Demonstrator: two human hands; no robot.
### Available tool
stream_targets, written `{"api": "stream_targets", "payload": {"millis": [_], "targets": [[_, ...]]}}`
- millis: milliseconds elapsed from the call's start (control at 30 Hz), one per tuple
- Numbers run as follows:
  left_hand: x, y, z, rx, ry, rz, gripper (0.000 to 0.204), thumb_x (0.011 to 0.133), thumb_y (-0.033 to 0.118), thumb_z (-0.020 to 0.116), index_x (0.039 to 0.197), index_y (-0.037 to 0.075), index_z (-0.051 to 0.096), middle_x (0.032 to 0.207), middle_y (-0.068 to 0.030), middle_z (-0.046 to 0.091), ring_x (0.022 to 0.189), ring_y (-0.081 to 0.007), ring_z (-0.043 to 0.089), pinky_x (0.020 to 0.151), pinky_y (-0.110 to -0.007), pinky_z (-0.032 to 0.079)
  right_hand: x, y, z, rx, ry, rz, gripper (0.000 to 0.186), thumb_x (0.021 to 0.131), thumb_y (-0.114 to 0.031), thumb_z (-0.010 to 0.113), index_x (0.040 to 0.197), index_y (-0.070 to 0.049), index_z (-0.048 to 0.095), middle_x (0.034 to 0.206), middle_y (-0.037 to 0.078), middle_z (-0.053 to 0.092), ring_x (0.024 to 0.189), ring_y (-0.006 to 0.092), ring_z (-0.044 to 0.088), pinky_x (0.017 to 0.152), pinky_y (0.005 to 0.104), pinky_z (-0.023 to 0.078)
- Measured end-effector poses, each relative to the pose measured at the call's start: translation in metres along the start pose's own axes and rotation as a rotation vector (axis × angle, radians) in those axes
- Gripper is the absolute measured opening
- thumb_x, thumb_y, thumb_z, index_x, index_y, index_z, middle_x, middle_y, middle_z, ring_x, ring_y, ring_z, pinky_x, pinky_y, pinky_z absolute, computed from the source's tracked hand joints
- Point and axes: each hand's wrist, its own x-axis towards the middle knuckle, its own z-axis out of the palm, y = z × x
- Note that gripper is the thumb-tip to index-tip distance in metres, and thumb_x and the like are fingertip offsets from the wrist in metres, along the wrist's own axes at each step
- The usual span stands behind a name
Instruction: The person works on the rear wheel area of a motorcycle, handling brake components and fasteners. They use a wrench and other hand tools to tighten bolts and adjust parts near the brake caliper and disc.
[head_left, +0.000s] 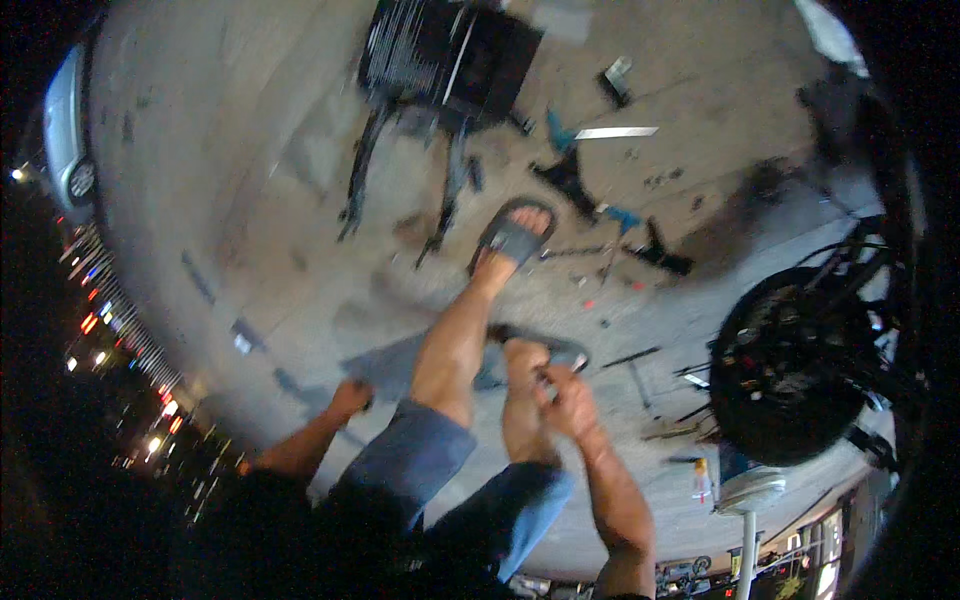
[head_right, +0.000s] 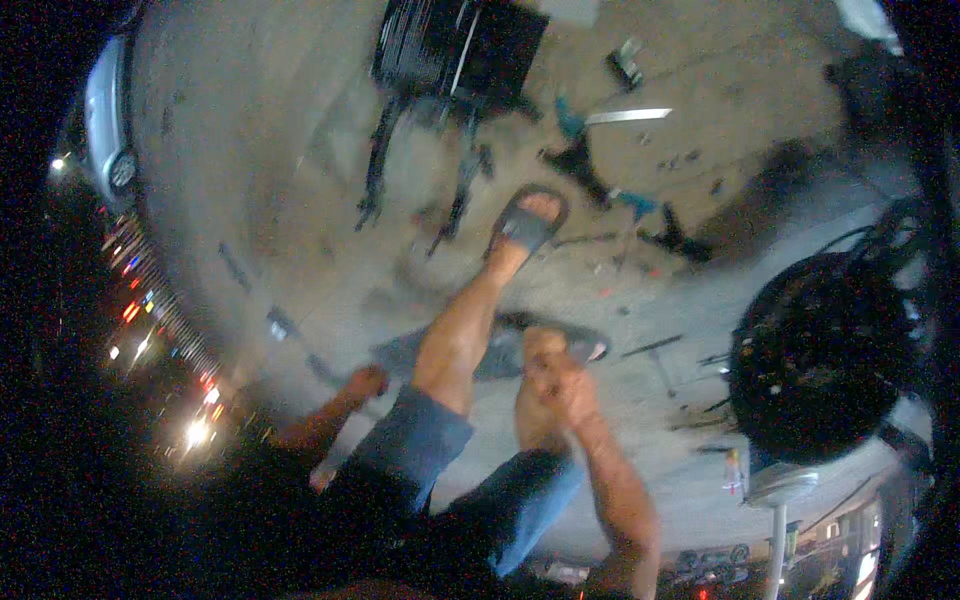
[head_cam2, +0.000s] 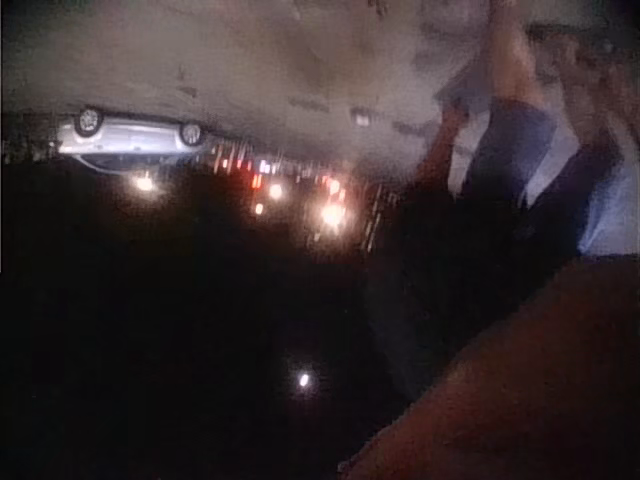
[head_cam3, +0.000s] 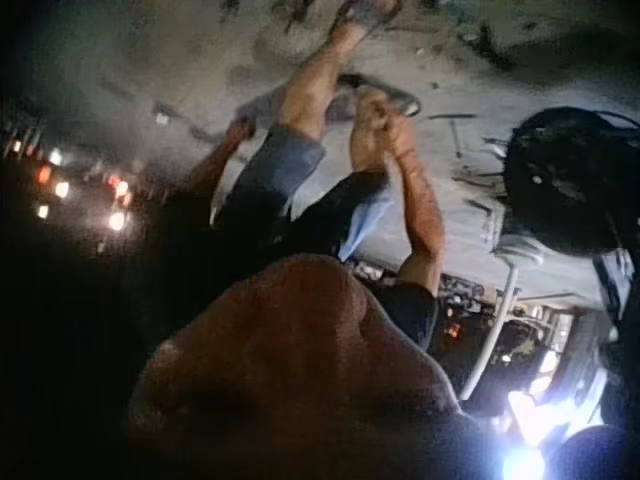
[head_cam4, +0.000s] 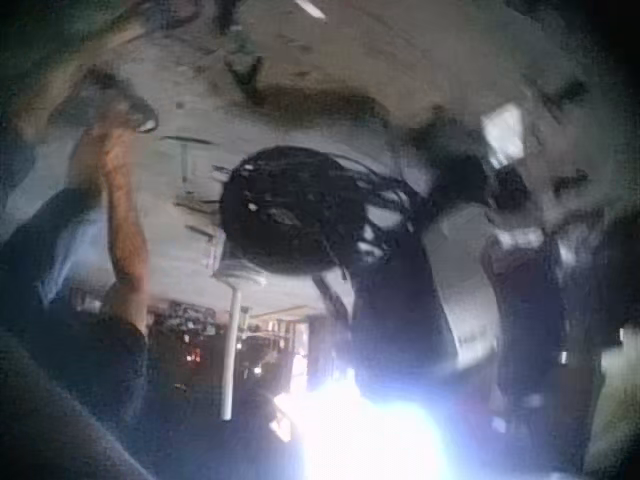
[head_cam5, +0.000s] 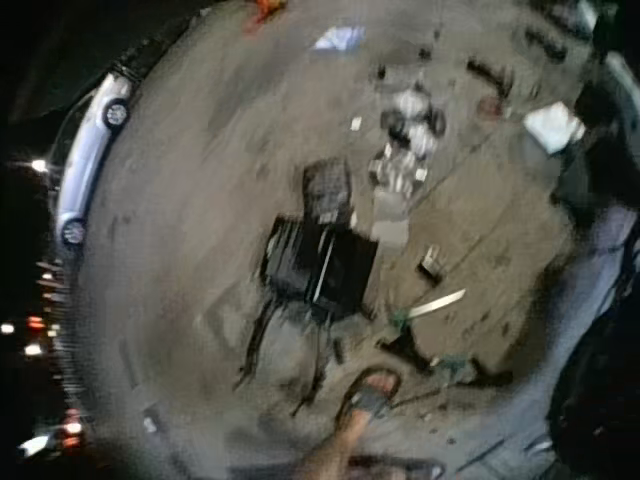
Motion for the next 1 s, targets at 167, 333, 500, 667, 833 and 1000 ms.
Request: {"api": "stream_targets", "payload": {"millis": [167,333,500,667,833,1000], "targets": [[-0.064,-0.007,-0.013,-0.498,-0.132,-0.019,0.019,0.085,0.017,0.057,0.076,0.001,0.060,0.066,-0.0098,0.057,0.056,-0.0194,0.055,0.051,-0.032,0.044,-0.008,-0.086,-0.010,-0.018,-0.018,0.095,0.022,0.078,-0.011,0.064,0.098,-0.003,0.062,0.087,0.017,0.064,0.078,0.0305,0.064,0.070,0.0374,0.051],[-0.103,0.043,-0.054,-0.345,-0.039,0.225,0.017,0.085,0.014,0.055,0.074,0.001,0.057,0.063,-0.0053,0.052,0.053,-0.0152,0.049,0.047,-0.032,0.040,-0.004,-0.195,-0.064,-0.004,-0.008,0.134,0.022,0.081,-0.013,0.062,0.101,-0.001,0.063,0.088,0.017,0.064,0.076,0.0274,0.065,0.068,0.0346,0.051],[-0.135,0.109,-0.101,-0.632,-0.131,0.217,0.016,0.086,0.013,0.053,0.073,0.004,0.056,0.063,-0.0039,0.051,0.051,-0.0140,0.046,0.046,-0.030,0.039,-0.001,-0.300,-0.131,0.088,0.052,0.295,0.024,0.084,-0.017,0.062,0.103,-0.003,0.062,0.090,0.017,0.064,0.080,0.0280,0.065,0.071,0.0352,0.051],[-0.162,0.169,-0.126,-0.774,-0.171,0.277,0.014,0.088,0.013,0.051,0.076,0.006,0.055,0.063,-0.0022,0.050,0.050,-0.0131,0.046,0.046,-0.028,0.038,-0.001,-0.368,-0.203,0.030,0.202,0.283,0.024,0.084,-0.021,0.062,0.102,-0.005,0.063,0.091,0.017,0.064,0.082,0.0289,0.065,0.073,0.0359,0.051],[-0.196,0.224,-0.153,-0.743,-0.162,0.253,0.015,0.087,0.019,0.056,0.088,0.005,0.058,0.075,-0.0068,0.060,0.062,-0.0194,0.057,0.053,-0.035,0.045,-0.005,-0.413,-0.282,0.046,0.295,0.339,0.027,0.085,-0.020,0.062,0.105,-0.003,0.062,0.093,0.019,0.066,0.083,0.0305,0.066,0.074,0.0371,0.052],[-0.234,0.328,-0.205,-0.729,-0.015,0.296,0.014,0.086,0.019,0.055,0.079,0.007,0.054,0.066,-0.0045,0.055,0.052,-0.0169,0.051,0.046,-0.031,0.041,0.022,-0.446,-0.377,0.050,0.448,0.281,0.020,0.086,-0.011,0.061,0.102,0.000,0.063,0.083,0.012,0.066,0.076,0.0169,0.063,0.069,0.0291,0.050]]}}
